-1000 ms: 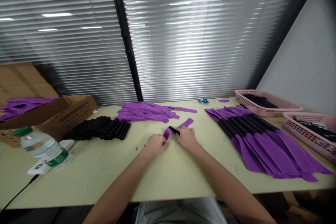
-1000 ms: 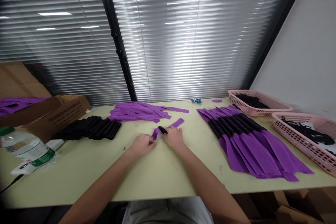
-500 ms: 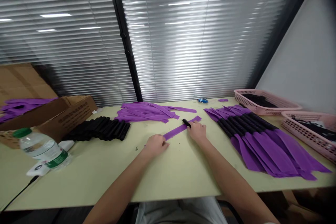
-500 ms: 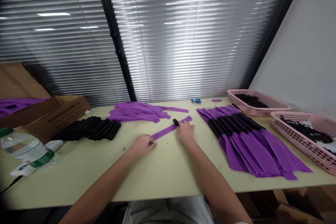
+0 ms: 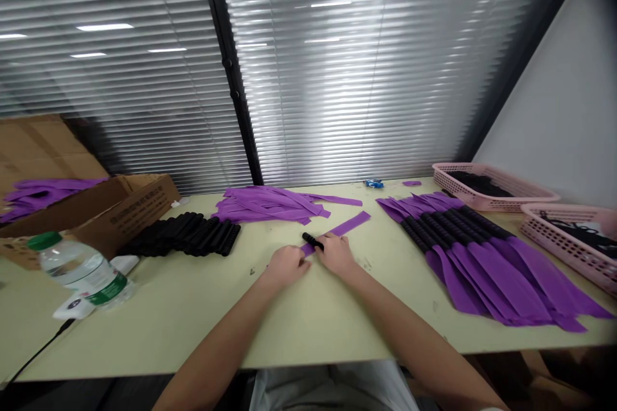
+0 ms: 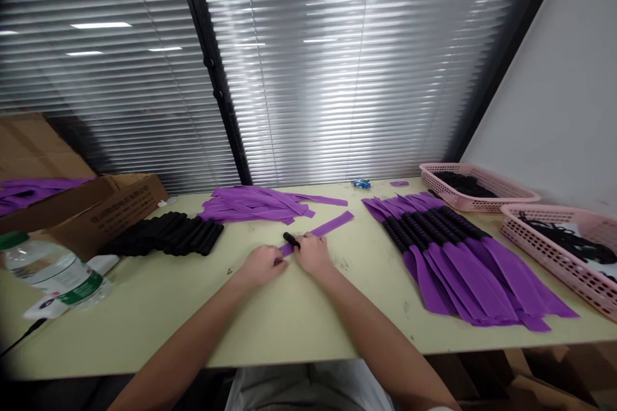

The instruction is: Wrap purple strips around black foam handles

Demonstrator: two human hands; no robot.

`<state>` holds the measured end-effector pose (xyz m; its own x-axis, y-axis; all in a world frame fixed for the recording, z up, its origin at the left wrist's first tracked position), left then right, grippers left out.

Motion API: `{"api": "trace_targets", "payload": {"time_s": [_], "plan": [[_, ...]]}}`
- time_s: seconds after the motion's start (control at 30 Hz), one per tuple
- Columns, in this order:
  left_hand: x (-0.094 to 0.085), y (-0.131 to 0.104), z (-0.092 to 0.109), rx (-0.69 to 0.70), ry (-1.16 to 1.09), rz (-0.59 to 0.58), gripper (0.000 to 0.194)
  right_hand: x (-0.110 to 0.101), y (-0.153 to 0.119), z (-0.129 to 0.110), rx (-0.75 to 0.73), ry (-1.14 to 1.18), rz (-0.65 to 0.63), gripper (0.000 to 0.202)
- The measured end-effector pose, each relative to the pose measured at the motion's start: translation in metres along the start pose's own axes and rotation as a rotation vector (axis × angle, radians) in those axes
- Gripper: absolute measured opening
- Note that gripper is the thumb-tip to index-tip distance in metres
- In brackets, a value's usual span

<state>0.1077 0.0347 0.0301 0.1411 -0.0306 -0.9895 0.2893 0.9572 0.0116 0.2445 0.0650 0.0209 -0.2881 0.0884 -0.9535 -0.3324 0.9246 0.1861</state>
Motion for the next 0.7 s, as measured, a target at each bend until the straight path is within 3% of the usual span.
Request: {"api": "trace_targets", "payload": {"time_s": [0.3, 0.7], "plan": [[-0.002, -0.001, 0.001, -0.005, -0.011, -0.012, 0.03, -0.009, 0.015, 0.079, 0.287, -0.065, 0.043, 0.03], [-0.002, 0.004, -0.011, -0.084, 0.004, 0.005, 0.034, -0.016, 0.017, 0.128, 0.476, -0.058, 0.117, 0.033]]}}
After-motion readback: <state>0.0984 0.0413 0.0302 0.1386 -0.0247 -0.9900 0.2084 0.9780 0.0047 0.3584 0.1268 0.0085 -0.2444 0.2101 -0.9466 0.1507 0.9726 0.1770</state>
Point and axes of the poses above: each hand's wrist, its own y-axis towards the middle knuckle, its own x-axis out of the palm, z = x × y, the point moved 5 cm from there along y, towards the middle knuckle, and after that the axes turned 6 degrees about -x, right-handed, at the moved point
